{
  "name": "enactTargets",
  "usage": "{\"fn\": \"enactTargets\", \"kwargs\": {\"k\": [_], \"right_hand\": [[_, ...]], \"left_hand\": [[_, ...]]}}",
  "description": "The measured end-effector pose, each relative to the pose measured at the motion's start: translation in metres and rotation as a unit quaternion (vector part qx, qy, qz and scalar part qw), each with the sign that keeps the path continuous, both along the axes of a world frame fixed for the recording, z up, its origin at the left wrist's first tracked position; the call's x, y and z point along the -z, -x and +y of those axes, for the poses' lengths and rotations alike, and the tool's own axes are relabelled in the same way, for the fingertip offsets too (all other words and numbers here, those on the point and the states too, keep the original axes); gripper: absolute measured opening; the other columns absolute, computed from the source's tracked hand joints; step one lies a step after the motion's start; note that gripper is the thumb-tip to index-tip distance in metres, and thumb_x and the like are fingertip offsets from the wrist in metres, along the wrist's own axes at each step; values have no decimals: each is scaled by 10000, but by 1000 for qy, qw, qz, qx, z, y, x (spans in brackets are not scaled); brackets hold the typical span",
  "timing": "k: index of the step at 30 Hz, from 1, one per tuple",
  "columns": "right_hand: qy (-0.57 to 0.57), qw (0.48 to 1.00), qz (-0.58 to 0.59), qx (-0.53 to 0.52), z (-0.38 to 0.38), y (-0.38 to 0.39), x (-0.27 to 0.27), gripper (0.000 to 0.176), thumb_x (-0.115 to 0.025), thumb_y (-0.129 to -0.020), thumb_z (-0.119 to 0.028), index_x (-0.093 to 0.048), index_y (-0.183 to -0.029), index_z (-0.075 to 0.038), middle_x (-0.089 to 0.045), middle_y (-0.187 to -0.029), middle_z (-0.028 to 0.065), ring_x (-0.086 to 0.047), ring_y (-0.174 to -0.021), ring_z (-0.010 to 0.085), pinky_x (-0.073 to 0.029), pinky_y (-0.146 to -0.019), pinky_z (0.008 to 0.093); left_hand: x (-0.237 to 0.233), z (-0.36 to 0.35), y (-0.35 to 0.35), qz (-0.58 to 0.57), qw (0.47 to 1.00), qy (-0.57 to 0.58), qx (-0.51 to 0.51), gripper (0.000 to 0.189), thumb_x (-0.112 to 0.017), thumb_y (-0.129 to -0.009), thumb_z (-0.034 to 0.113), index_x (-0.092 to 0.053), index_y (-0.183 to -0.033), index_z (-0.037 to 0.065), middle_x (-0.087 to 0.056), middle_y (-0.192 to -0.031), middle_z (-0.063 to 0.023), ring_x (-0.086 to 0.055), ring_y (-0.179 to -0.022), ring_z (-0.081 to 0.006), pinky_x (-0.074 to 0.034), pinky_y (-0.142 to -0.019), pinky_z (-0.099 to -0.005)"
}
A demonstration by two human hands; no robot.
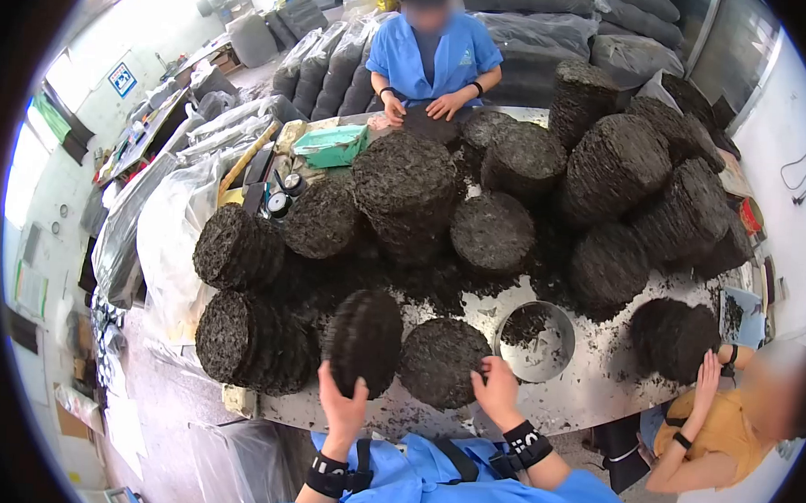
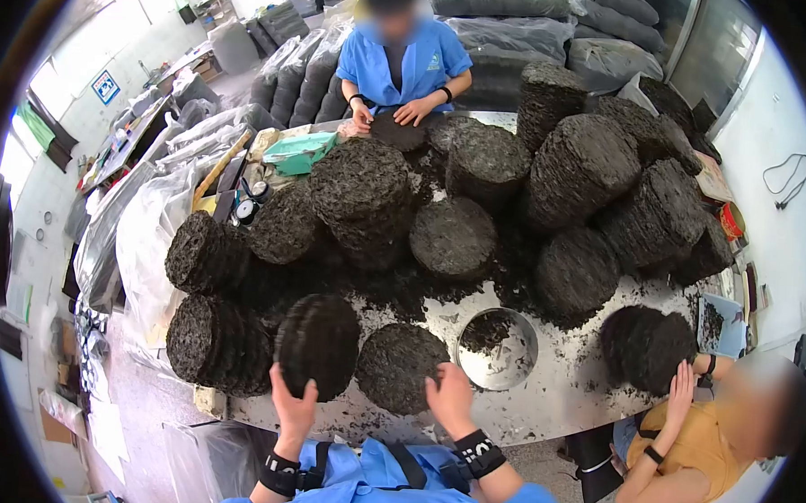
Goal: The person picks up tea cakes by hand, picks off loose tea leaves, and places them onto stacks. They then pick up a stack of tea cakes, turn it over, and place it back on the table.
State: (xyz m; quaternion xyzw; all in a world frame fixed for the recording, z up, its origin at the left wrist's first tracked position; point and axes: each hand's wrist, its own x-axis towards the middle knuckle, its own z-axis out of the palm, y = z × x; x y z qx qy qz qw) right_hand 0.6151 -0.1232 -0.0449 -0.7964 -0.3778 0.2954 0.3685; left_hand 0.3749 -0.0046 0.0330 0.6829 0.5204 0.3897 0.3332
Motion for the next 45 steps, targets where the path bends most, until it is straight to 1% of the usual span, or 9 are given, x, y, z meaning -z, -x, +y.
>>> {"fn": "enactTargets", "kwargs": {"k": [1, 7, 18, 24, 35, 39, 41, 43, 45], "right_hand": [[26, 987, -159, 21, -5, -3, 9, 485, -713, -775, -256, -526, -1131, 16, -572, -961, 172, -562, -916, 338, -475, -783, 402], [-1, 984, -177, 21, -10, -5, 27, 529, -768, -711, -278, -527, -1091, 2, -532, -1019, 167, -507, -978, 347, -445, -820, 415], [49, 994, 3, 98, 9, -7, 22, 492, -762, -729, -242, -520, -1087, -5, -566, -969, 147, -560, -858, 318, -468, -756, 411], [4, 971, -241, 8, 27, -11, 9, 636, -765, -728, -300, -495, -1210, 16, -542, -1045, 182, -512, -990, 339, -451, -845, 410], [23, 982, -186, -4, 45, -6, -4, 620, -835, -641, -234, -517, -1104, 27, -538, -1082, 209, -494, -1029, 365, -450, -851, 410], [-5, 994, 90, 54, 48, -1, 0, 489, -726, -797, -209, -488, -1151, 30, -564, -1070, 172, -583, -925, 299, -502, -738, 370], [-63, 976, 196, 70, 48, 6, -6, 447, -668, -861, -227, -475, -1171, 30, -582, -1044, 156, -609, -881, 269, -515, -707, 356], [-69, 876, 466, 106, 51, 20, -39, 386, -538, -951, -286, -484, -1180, 20, -611, -963, 128, -619, -842, 199, -528, -724, 340], [-77, 845, 521, 90, 51, 18, -44, 370, -467, -982, -316, -510, -1178, -5, -634, -956, 142, -632, -851, 201, -539, -737, 353]], "left_hand": [[-2, 3, 10, -58, 996, 56, -25, 703, -653, -779, 17, -285, -1373, -62, -465, -1278, -158, -439, -1180, -215, -342, -1012, -319], [20, 3, 42, -211, 963, 142, -88, 782, -631, -786, -11, -195, -1433, -51, -391, -1367, -149, -407, -1221, -216, -303, -1050, -312], [28, -6, 37, -153, 976, 131, -80, 811, -634, -786, -20, -162, -1445, -53, -380, -1384, -155, -397, -1236, -214, -299, -1052, -304], [30, -8, 39, -152, 976, 139, -73, 814, -639, -790, -10, -157, -1443, -62, -384, -1381, -154, -403, -1229, -211, -304, -1048, -303], [13, -14, 16, -22, 999, 47, -4, 640, -669, -779, 39, -350, -1331, -20, -510, -1214, -151, -508, -1088, -206, -411, -948, -331], [-9, -23, -15, 162, 968, -53, 184, 633, -761, -727, 253, -495, -1256, 30, -531, -1207, -220, -541, -1075, -409, -457, -919, -426], [-20, -22, -24, 151, 956, -55, 247, 673, -786, -691, 287, -511, -1266, 68, -521, -1250, -194, -536, -1111, -370, -452, -931, -423], [-23, -21, -29, 213, 921, -134, 296, 748, -822, -631, 289, -508, -1265, 47, -517, -1241, -205, -546, -1095, -370, -469, -901, -407], [-5, -18, -20, 212, 943, -111, 230, 701, -777, -621, 161, -507, -1257, 48, -539, -1223, -182, -561, -1049, -374, -465, -903, -397]]}}
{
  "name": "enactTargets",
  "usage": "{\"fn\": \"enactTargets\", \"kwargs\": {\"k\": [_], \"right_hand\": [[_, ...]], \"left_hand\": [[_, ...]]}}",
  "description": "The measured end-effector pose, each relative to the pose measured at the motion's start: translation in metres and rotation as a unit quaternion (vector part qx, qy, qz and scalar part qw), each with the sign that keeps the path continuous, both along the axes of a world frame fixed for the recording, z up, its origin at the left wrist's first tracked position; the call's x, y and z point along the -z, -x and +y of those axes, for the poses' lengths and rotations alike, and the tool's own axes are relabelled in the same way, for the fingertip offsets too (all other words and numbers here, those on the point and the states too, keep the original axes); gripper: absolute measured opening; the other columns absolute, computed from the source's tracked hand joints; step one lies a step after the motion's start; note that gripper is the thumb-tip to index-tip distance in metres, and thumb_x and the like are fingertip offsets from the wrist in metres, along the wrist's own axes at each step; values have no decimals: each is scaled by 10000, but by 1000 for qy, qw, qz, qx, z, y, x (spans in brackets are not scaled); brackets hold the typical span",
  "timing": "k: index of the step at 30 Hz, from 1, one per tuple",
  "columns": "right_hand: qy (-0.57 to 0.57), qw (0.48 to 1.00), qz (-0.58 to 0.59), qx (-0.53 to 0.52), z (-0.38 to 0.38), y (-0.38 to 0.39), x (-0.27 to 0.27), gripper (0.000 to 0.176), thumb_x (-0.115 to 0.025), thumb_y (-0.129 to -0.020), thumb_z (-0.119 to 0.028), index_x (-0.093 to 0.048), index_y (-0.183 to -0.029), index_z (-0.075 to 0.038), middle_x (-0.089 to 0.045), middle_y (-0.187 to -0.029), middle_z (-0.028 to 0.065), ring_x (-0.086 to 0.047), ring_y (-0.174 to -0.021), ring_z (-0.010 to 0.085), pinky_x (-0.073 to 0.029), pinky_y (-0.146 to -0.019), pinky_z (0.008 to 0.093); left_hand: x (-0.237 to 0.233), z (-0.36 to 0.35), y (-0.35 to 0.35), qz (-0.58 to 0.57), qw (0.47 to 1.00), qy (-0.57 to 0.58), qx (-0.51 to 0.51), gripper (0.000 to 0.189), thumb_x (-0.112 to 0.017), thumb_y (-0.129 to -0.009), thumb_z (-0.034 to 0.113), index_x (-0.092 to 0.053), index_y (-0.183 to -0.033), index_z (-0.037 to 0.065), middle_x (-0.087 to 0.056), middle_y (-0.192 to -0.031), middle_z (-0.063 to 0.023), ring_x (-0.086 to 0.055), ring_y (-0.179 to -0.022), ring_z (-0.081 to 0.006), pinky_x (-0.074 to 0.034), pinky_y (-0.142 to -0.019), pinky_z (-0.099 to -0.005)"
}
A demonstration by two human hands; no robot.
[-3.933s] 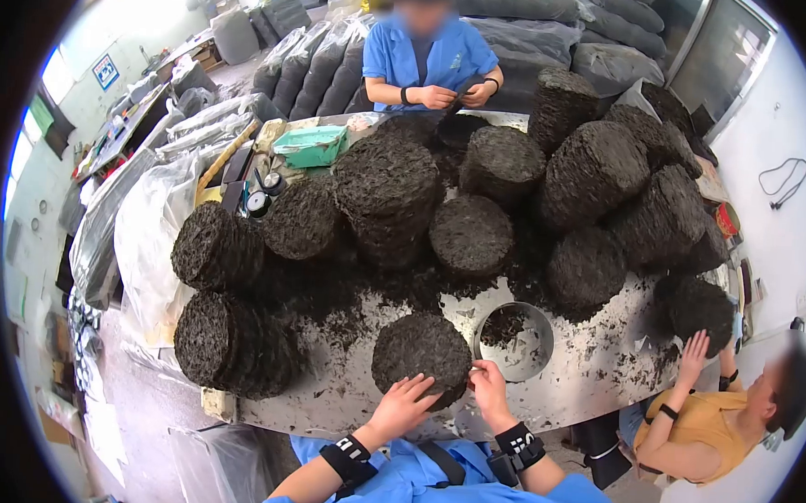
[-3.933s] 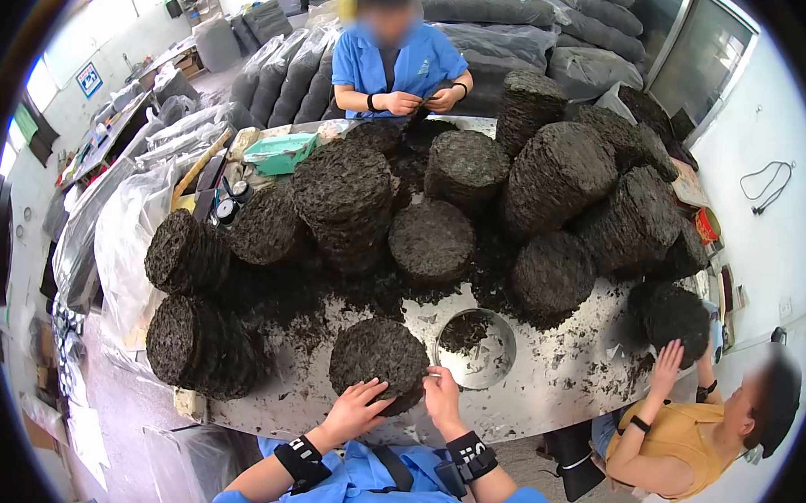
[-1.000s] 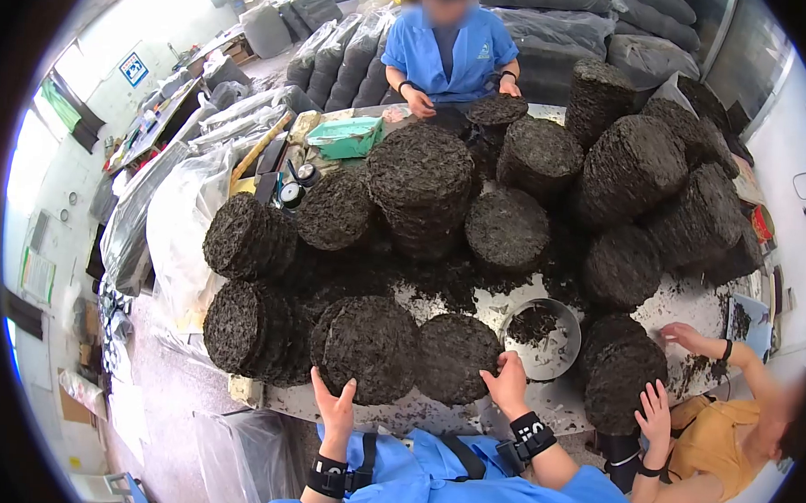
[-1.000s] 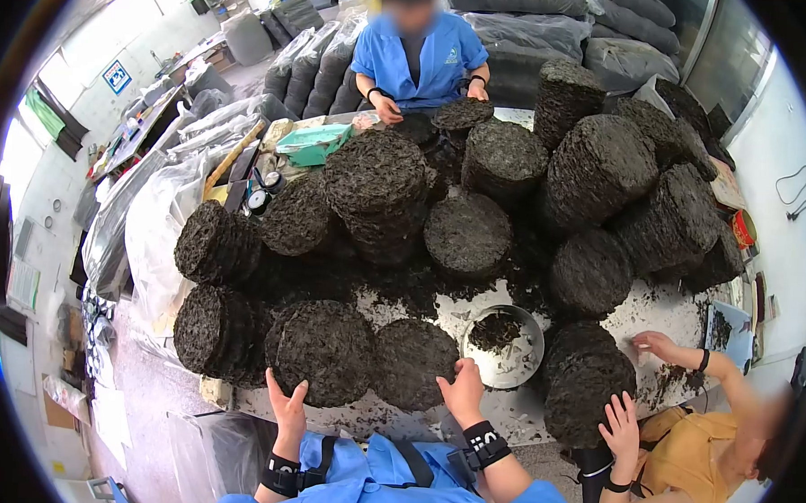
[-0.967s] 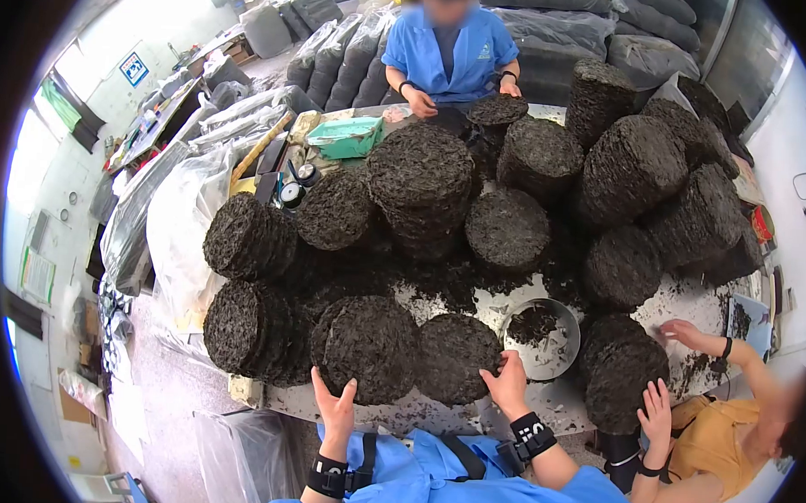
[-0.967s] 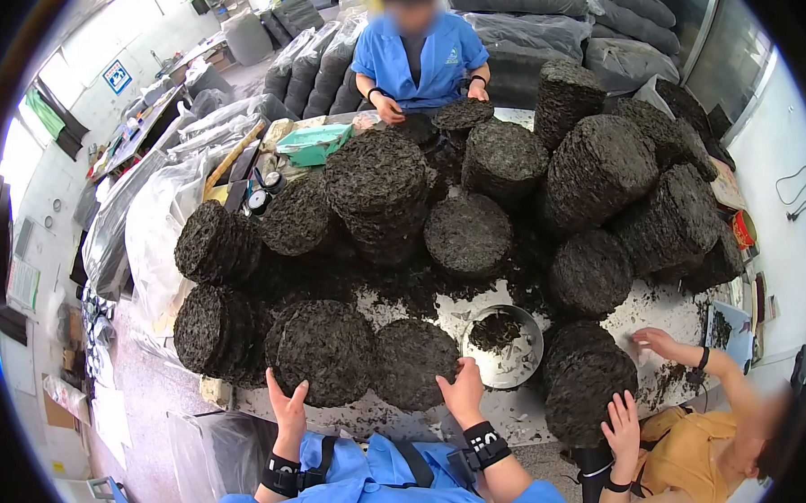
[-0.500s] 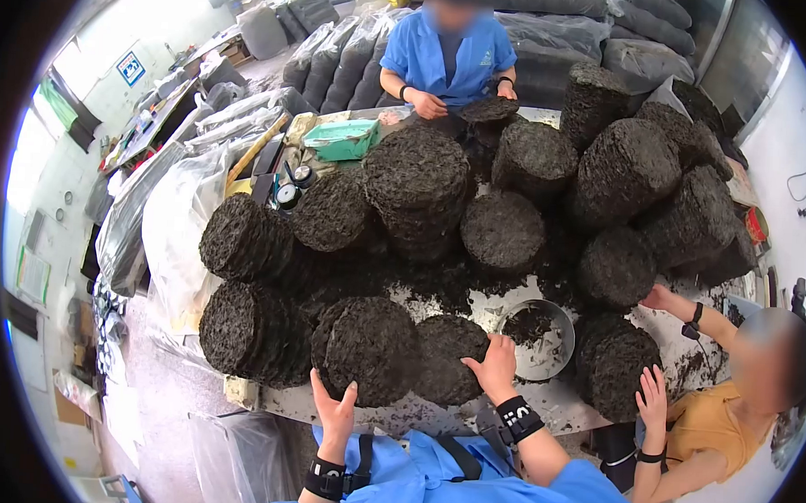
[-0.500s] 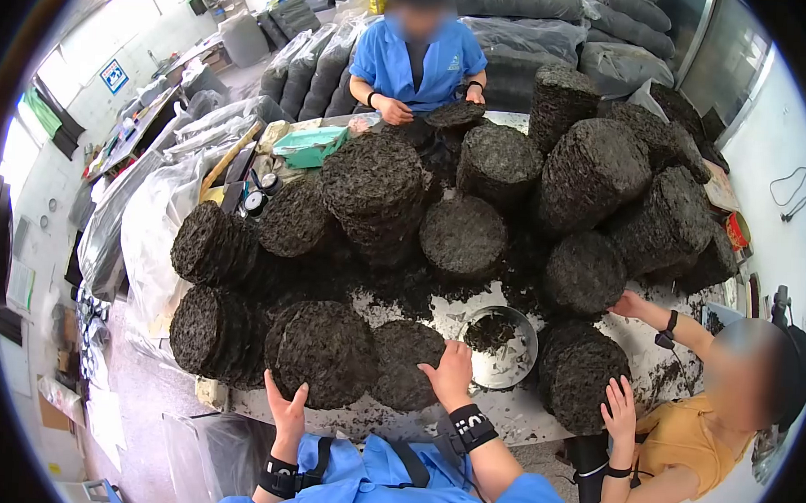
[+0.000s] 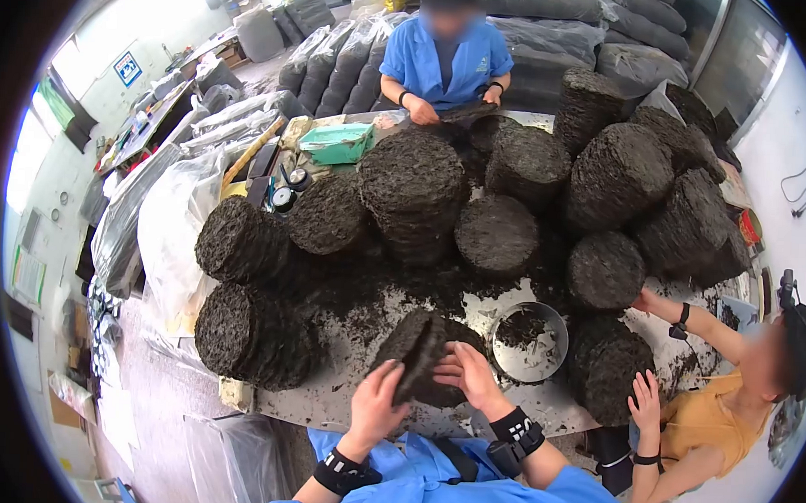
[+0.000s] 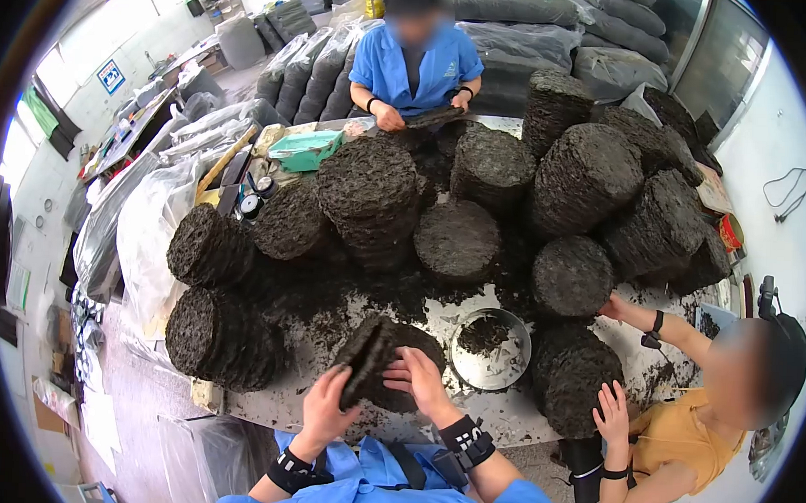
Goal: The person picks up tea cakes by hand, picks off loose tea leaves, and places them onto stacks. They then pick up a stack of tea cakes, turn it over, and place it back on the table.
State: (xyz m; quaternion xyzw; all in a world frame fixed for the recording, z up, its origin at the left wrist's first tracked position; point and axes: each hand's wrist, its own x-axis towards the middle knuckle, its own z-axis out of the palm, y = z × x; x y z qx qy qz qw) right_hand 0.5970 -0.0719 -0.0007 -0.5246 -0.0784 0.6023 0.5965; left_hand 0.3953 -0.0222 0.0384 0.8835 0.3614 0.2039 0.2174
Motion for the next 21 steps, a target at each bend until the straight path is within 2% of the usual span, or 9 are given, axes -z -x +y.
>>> {"fn": "enactTargets", "kwargs": {"k": [2, 3, 4, 6, 7, 9, 15, 18, 21], "right_hand": [[-4, 999, -41, -10, -6, -12, 20, 318, -473, -984, -280, -543, -1143, -14, -640, -1013, 129, -646, -864, 195, -542, -733, 337], [-9, 977, -213, -8, -13, -17, 39, 316, -523, -961, -264, -550, -1124, 5, -646, -1032, 152, -666, -847, 235, -544, -710, 327], [39, 906, -418, -48, -19, -23, 40, 332, -619, -890, -236, -563, -1098, 16, -632, -998, 177, -641, -880, 286, -524, -767, 354], [74, 760, -641, -72, -32, -31, 57, 407, -681, -811, -216, -551, -1125, 10, -595, -1015, 188, -577, -968, 342, -482, -846, 389], [82, 725, -680, -69, -36, -30, 58, 488, -720, -758, -189, -529, -1159, 11, -545, -1076, 179, -508, -1050, 353, -447, -893, 409], [100, 726, -675, -87, -38, -25, 63, 524, -731, -750, -186, -513, -1181, 18, -526, -1106, 184, -501, -1064, 353, -452, -887, 406], [125, 713, -681, -107, -34, -23, 62, 615, -762, -722, -189, -490, -1229, 28, -491, -1139, 189, -488, -1081, 351, -466, -864, 392], [57, 702, -708, -58, -23, -21, 36, 451, -743, -749, -166, -585, -1138, -1, -555, -1078, 159, -540, -1013, 315, -481, -816, 376], [-121, 847, -517, 15, 2, -16, -11, 109, -690, -799, -79, -704, -906, -62, -658, -824, 77, -626, -745, 241, -491, -663, 326]], "left_hand": [[2, 6, 12, -72, 991, 47, -103, 673, -722, -653, 65, -467, -1275, 29, -552, -1185, -167, -575, -1038, -321, -451, -919, -371], [7, 10, 22, -137, 974, 79, -160, 663, -714, -667, 62, -446, -1271, 9, -550, -1168, -158, -570, -1030, -290, -450, -915, -360], [6, 13, 27, -202, 949, 109, -218, 654, -705, -680, 60, -425, -1267, -10, -548, -1152, -149, -564, -1021, -260, -448, -911, -349], [19, 15, 46, -347, 865, 208, -295, 774, -687, -712, 22, -282, -1371, -25, -479, -1237, -118, -479, -1111, -209, -381, -978, -323], [23, 18, 55, -394, 835, 241, -299, 779, -683, -713, 8, -278, -1377, -23, -467, -1257, -119, -465, -1132, -210, -367, -993, -321], [24, 19, 63, -466, 784, 288, -292, 775, -651, -726, -44, -271, -1400, -3, -454, -1285, -120, -454, -1162, -221, -350, -1017, -328], [10, 15, 61, -504, 751, 349, -244, 828, -606, -735, -91, -205, -1449, 34, -451, -1297, -131, -459, -1177, -231, -383, -1002, -350], [16, 11, 63, -500, 747, 366, -240, 848, -610, -732, -94, -182, -1452, 32, -451, -1295, -130, -463, -1173, -234, -398, -991, -351], [18, 6, 59, -480, 752, 392, -224, 873, -624, -711, -87, -175, -1451, 27, -447, -1306, -132, -468, -1181, -237, -395, -1000, -355]]}}
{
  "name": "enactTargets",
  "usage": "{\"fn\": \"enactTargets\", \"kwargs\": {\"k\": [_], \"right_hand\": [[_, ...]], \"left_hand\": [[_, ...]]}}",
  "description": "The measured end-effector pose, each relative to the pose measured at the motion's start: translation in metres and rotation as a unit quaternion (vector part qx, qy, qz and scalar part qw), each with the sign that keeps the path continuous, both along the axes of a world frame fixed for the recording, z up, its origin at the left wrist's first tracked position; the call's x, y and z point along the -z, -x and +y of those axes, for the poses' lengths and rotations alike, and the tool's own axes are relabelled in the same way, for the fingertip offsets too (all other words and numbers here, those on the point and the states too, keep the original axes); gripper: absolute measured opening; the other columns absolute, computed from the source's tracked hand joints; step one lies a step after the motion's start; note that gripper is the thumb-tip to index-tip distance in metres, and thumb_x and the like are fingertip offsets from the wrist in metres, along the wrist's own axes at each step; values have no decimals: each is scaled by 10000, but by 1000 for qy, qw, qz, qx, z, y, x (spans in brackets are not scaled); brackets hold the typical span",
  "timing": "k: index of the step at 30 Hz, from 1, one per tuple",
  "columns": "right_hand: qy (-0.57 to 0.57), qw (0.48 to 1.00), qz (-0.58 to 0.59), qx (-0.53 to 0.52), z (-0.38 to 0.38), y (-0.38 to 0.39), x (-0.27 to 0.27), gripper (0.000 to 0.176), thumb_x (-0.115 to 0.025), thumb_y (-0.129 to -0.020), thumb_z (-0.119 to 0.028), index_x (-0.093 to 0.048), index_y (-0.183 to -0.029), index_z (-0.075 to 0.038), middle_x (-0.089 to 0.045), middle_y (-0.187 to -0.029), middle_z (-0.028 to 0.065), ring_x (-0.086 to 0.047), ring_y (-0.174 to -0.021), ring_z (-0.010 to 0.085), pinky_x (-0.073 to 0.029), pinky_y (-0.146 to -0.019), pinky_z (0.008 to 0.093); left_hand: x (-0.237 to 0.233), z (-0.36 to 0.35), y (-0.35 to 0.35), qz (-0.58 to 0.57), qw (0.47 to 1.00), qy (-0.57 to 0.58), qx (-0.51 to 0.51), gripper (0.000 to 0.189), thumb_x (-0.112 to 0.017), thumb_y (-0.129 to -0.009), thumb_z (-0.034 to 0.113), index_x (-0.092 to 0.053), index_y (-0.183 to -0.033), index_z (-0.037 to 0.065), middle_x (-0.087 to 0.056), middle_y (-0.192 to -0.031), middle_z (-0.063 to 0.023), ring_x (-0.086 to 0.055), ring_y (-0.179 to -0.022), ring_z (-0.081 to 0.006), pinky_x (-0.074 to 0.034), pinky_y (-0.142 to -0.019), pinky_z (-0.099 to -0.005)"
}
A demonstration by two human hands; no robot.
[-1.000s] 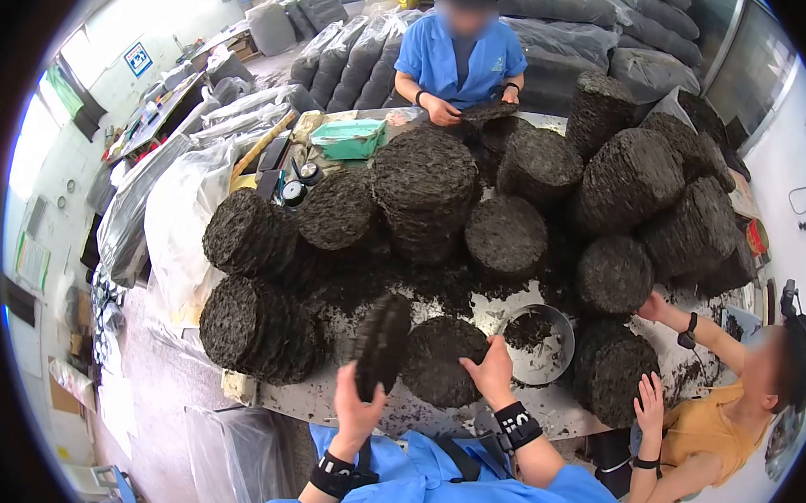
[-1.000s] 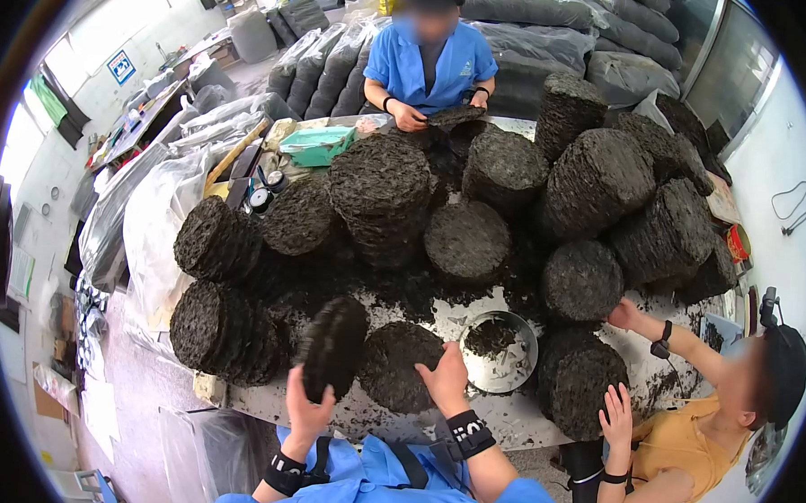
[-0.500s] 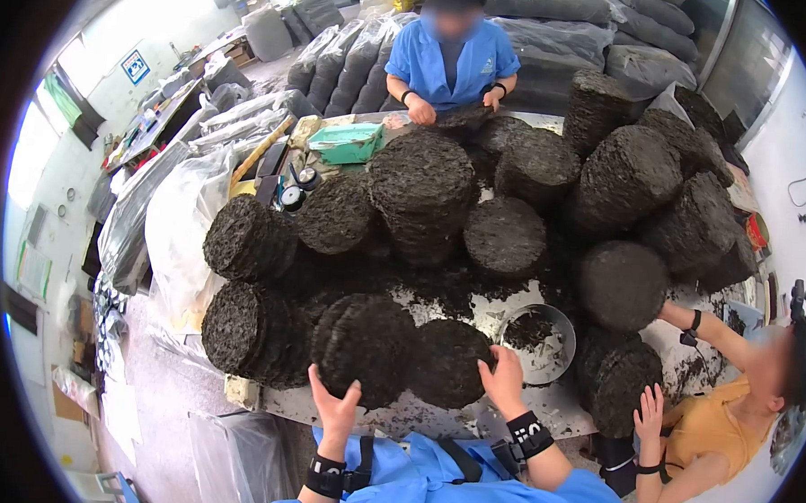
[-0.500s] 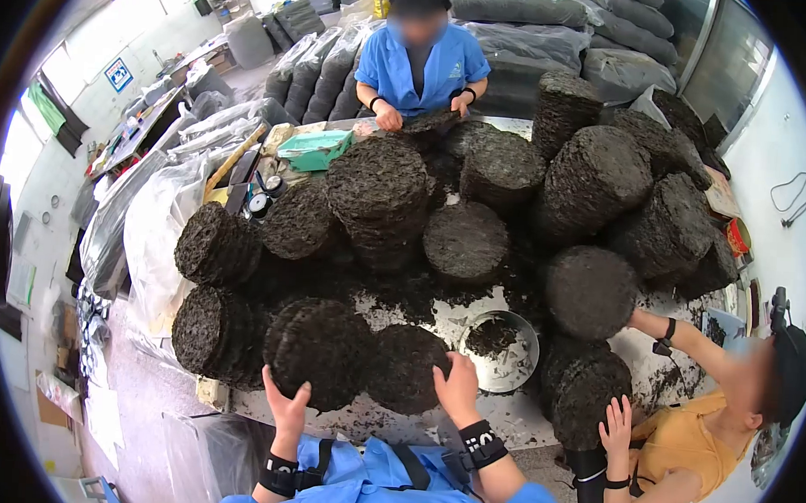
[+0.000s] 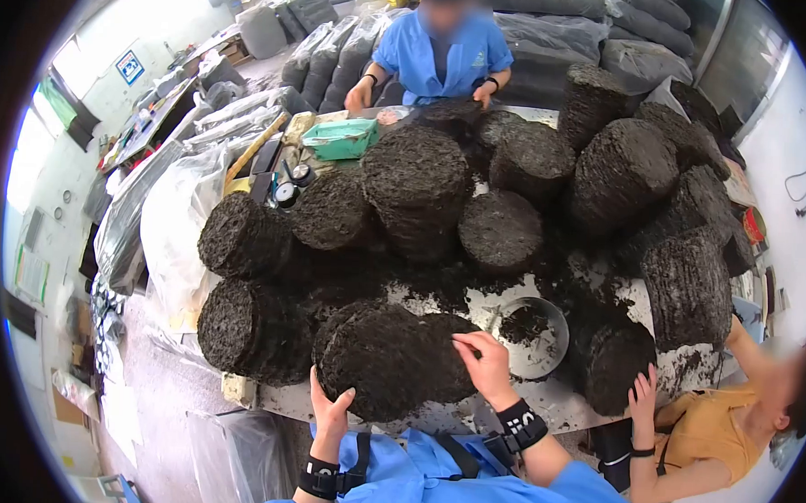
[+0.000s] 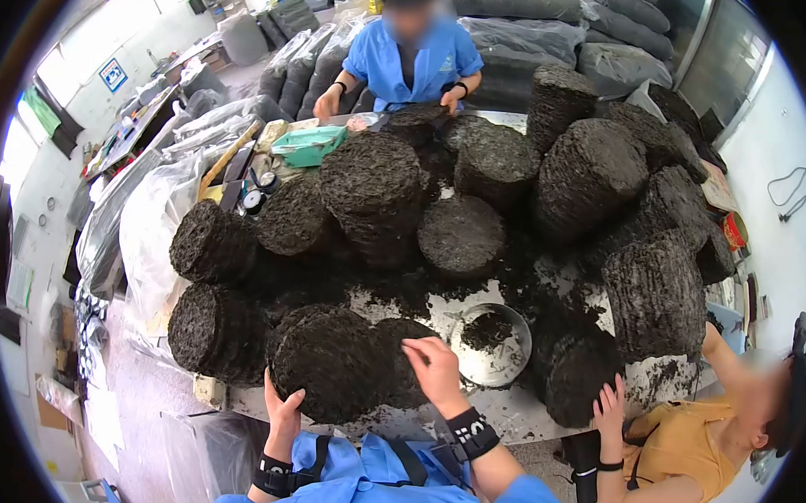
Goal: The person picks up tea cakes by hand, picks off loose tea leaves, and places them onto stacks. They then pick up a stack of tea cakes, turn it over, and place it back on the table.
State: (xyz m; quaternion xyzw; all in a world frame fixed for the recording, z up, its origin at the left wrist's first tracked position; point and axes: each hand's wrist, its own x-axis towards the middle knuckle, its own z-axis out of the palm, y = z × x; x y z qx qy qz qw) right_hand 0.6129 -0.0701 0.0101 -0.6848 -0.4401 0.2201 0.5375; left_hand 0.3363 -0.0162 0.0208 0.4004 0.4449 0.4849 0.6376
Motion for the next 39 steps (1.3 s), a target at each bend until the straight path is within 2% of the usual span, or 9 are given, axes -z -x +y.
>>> {"fn": "enactTargets", "kwargs": {"k": [4, 15, 17, 23, 25, 27, 28, 30, 39], "right_hand": [[-77, 987, -135, -36, 19, 0, -17, 116, -702, -774, -72, -689, -884, -38, -653, -812, 107, -623, -744, 281, -494, -636, 341], [-24, 968, -180, -175, -5, -27, -17, 109, -672, -801, -126, -658, -876, -49, -653, -802, 106, -625, -739, 288, -501, -647, 365], [7, 953, -273, -133, -8, -21, -13, 82, -644, -818, -105, -615, -879, -57, -626, -803, 108, -609, -749, 300, -493, -648, 379], [39, 974, -213, 67, -29, -55, 15, 97, -582, -847, -93, -608, -933, -58, -618, -832, 141, -597, -772, 328, -480, -686, 422], [234, 911, -321, 114, -43, -75, 44, 219, -637, -803, -78, -638, -1020, -49, -647, -906, 153, -606, -806, 348, -498, -719, 387], [272, 894, -337, 112, -48, -71, 30, 238, -662, -804, -93, -660, -1034, -34, -663, -931, 162, -636, -812, 313, -514, -713, 347], [178, 963, -185, 78, -43, -61, 10, 208, -662, -818, -115, -672, -1007, -28, -668, -879, 143, -641, -763, 274, -511, -685, 335], [55, 995, 79, 13, -35, -37, -3, 164, -698, -821, -148, -704, -927, -23, -680, -791, 107, -646, -676, 171, -502, -633, 270], [115, 993, -8, -24, -22, -24, 7, 98, -580, -866, -113, -601, -905, -27, -616, -861, 161, -593, -819, 344, -470, -721, 406]], "left_hand": [[-1, -3, -11, -5, 998, 7, 58, 888, -630, -685, -85, -181, -1444, 20, -449, -1314, -135, -473, -1191, -241, -393, -1010, -363], [-4, -3, -14, -68, 987, 51, 138, 881, -607, -660, -109, -207, -1433, 27, -487, -1279, -149, -518, -1155, -266, -436, -979, -386], [-3, -6, -19, -57, 988, 63, 130, 867, -604, -661, -110, -218, -1426, 23, -491, -1274, -149, -520, -1152, -265, -436, -979, -384], [-4, -3, -22, -45, 989, 69, 126, 851, -600, -665, -111, -225, -1419, 13, -495, -1267, -150, -520, -1151, -265, -435, -977, -382], [-3, -5, -21, -47, 988, 76, 129, 854, -598, -666, -112, -219, -1421, 12, -494, -1268, -151, -520, -1151, -266, -434, -978, -382], [3, -4, -22, -47, 989, 79, 116, 853, -596, -664, -110, -218, -1419, 10, -493, -1267, -151, -520, -1150, -267, -438, -973, -383], [1, -3, -25, -47, 989, 79, 116, 853, -596, -664, -110, -218, -1419, 10, -493, -1267, -151, -520, -1150, -267, -438, -973, -383], [-5, -6, -26, -36, 989, 87, 112, 854, -597, -661, -107, -218, -1418, 7, -491, -1270, -150, -515, -1157, -266, -433, -977, -383], [0, -7, -16, -32, 991, 70, 110, 856, -624, -655, -90, -236, -1411, 14, -493, -1264, -142, -509, -1155, -259, -423, -986, -375]]}}
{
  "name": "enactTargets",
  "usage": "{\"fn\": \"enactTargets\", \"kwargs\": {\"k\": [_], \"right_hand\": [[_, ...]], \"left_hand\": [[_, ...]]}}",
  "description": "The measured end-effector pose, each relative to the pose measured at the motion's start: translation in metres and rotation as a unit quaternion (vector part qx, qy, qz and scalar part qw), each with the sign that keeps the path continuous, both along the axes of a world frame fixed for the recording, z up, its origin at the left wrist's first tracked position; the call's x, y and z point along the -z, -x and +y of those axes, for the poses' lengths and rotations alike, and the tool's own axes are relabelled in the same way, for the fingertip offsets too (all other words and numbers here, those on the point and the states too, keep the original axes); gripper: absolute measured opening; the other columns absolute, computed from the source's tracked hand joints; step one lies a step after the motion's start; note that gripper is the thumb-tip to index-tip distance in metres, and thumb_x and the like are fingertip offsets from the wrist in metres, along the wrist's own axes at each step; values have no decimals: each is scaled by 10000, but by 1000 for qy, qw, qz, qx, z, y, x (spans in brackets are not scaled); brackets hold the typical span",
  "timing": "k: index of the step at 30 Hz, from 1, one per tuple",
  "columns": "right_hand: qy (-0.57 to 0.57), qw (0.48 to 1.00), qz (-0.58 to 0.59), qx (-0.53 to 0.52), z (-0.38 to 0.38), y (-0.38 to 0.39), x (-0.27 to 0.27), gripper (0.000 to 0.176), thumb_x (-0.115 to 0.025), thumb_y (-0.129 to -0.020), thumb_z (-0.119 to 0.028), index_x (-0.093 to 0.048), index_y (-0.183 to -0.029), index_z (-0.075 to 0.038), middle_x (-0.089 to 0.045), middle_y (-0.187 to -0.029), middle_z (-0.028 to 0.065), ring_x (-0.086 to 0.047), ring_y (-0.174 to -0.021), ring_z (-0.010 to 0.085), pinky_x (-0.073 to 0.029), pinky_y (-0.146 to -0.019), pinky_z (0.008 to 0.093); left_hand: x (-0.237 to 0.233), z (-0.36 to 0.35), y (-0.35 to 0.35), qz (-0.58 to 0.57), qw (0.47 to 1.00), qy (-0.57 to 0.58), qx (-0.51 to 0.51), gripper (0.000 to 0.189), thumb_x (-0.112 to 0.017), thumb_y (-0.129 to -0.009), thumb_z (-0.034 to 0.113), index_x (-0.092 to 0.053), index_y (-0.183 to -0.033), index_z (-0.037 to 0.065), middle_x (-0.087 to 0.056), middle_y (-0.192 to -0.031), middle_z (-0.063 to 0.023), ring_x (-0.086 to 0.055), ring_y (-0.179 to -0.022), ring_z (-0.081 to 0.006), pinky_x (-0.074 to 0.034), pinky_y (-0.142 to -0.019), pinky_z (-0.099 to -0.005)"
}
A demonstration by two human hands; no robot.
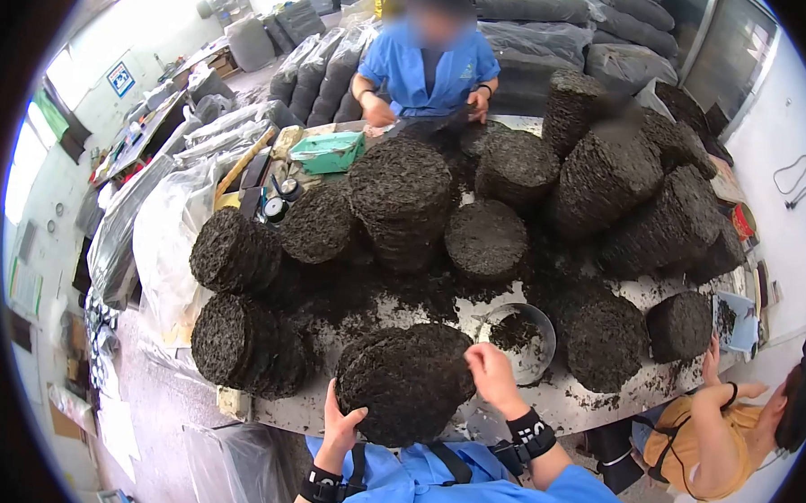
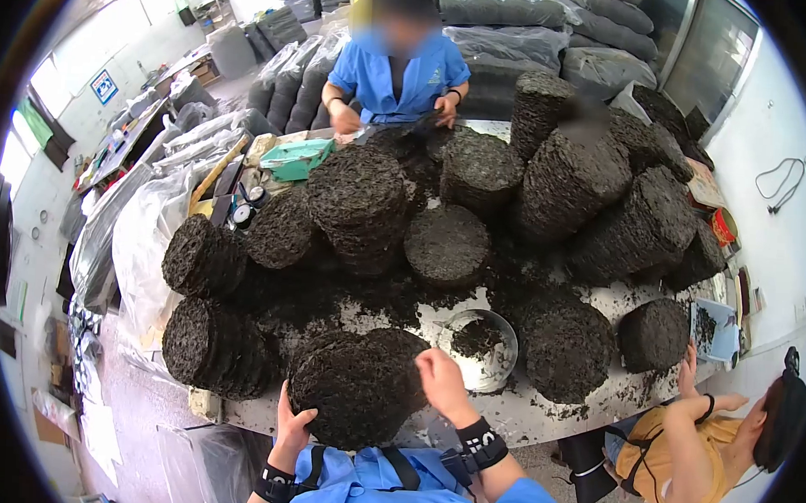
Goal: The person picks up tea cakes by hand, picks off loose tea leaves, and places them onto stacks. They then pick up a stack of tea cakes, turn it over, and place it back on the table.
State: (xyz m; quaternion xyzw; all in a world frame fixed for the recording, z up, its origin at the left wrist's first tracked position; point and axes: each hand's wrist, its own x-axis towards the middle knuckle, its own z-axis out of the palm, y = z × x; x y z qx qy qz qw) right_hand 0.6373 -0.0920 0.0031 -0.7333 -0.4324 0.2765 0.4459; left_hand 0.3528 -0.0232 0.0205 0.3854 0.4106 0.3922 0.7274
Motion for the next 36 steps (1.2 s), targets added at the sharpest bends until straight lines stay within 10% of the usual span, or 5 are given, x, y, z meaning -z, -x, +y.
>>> {"fn": "enactTargets", "kwargs": {"k": [4, 8, 14, 27, 36], "right_hand": [[77, 965, -221, 119, -14, -34, 43, 248, -597, -833, -121, -560, -1050, -9, -617, -932, 197, -579, -923, 382, -471, -780, 432], [-13, 958, 281, 55, -6, -9, 29, 497, -536, -943, -264, -406, -1317, 37, -571, -1196, 214, -561, -1098, 319, -438, -915, 387], [15, 997, 72, -24, 20, 59, -11, 702, -679, -834, -316, -367, -1344, 53, -527, -1218, 236, -519, -1132, 334, -401, -971, 389], [43, 963, 263, -45, 41, 41, 19, 319, -605, -910, -175, -541, -1153, 23, -628, -998, 95, -623, -870, 141, -500, -730, 256], [110, 980, 49, -160, 22, 50, 9, 351, -637, -888, -235, -597, -1140, 5, -655, -1059, 169, -632, -977, 242, -488, -832, 335]], "left_hand": [[-5, -1, -3, -14, 1000, -11, -16, 856, -634, -660, -77, -240, -1413, 28, -488, -1270, -138, -509, -1151, -258, -425, -983, -372], [15, 0, -1, -28, 999, 26, -30, 847, -665, -707, -7, -242, -1437, 59, -416, -1360, -146, -419, -1242, -238, -365, -1023, -343], [-15, 14, -2, -50, 996, 63, 28, 848, -690, -798, 69, -174, -1469, 28, -372, -1413, -155, -385, -1283, -228, -342, -1043, -317], [-94, 99, 160, -110, 923, -75, -361, 382, -626, -880, 132, -502, -1210, -15, -624, -1102, -114, -618, -995, -240, -505, -879, -388], [-42, 132, 199, 124, 911, 2, -393, 552, -756, -798, 200, -469, -1202, -44, -601, -1111, -125, -602, -967, -219, -492, -840, -338]]}}
